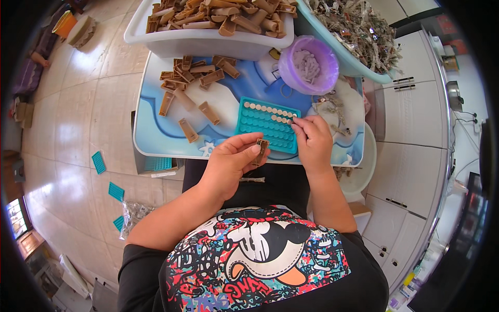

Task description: The person assembles small plastic and cardboard components by hand on a table.

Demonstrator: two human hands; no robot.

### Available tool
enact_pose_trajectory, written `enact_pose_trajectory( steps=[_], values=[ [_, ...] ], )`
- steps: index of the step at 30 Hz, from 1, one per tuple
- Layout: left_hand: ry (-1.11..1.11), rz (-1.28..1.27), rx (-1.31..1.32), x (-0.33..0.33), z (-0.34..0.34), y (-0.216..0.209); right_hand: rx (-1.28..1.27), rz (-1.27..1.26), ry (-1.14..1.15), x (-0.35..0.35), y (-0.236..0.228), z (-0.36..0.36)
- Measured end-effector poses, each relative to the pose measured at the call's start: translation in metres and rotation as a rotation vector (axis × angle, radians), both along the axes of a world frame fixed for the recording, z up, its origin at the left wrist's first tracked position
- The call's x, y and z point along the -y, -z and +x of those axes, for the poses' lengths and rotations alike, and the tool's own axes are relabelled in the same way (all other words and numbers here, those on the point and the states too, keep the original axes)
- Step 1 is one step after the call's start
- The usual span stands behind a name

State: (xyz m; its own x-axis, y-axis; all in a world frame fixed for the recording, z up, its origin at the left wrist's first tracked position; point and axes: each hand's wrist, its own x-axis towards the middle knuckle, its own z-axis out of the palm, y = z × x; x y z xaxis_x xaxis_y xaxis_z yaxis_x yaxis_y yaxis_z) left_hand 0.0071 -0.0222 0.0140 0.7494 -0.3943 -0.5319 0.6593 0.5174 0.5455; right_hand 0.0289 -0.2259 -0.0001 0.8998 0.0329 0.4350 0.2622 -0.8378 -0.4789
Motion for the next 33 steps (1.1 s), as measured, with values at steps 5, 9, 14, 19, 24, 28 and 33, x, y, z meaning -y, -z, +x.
enact_pose_trajectory(
  steps=[5, 9, 14, 19, 24, 28, 33],
  values=[
    [-0.005, -0.005, -0.011, 0.001, 0.002, -0.002, -0.100, 0.027, 0.049, -0.001, -0.006, 0.000],
    [-0.019, -0.007, -0.022, 0.002, 0.002, -0.001, -0.091, 0.118, -0.028, -0.015, -0.017, -0.005],
    [-0.023, -0.014, -0.012, 0.002, 0.003, -0.004, 0.026, 0.191, -0.265, -0.036, -0.031, -0.013],
    [-0.022, -0.027, -0.002, 0.002, 0.003, -0.001, 0.021, 0.153, -0.342, -0.039, -0.027, -0.016],
    [-0.035, 0.005, -0.020, 0.002, 0.005, -0.004, -0.006, 0.204, -0.248, -0.022, -0.022, -0.005],
    [-0.038, -0.005, -0.004, 0.002, 0.005, -0.001, 0.069, -0.013, -0.095, -0.008, -0.011, 0.010],
    [-0.046, -0.012, -0.010, 0.001, 0.006, 0.000, 0.059, -0.054, -0.090, -0.008, -0.008, 0.010]
  ],
)
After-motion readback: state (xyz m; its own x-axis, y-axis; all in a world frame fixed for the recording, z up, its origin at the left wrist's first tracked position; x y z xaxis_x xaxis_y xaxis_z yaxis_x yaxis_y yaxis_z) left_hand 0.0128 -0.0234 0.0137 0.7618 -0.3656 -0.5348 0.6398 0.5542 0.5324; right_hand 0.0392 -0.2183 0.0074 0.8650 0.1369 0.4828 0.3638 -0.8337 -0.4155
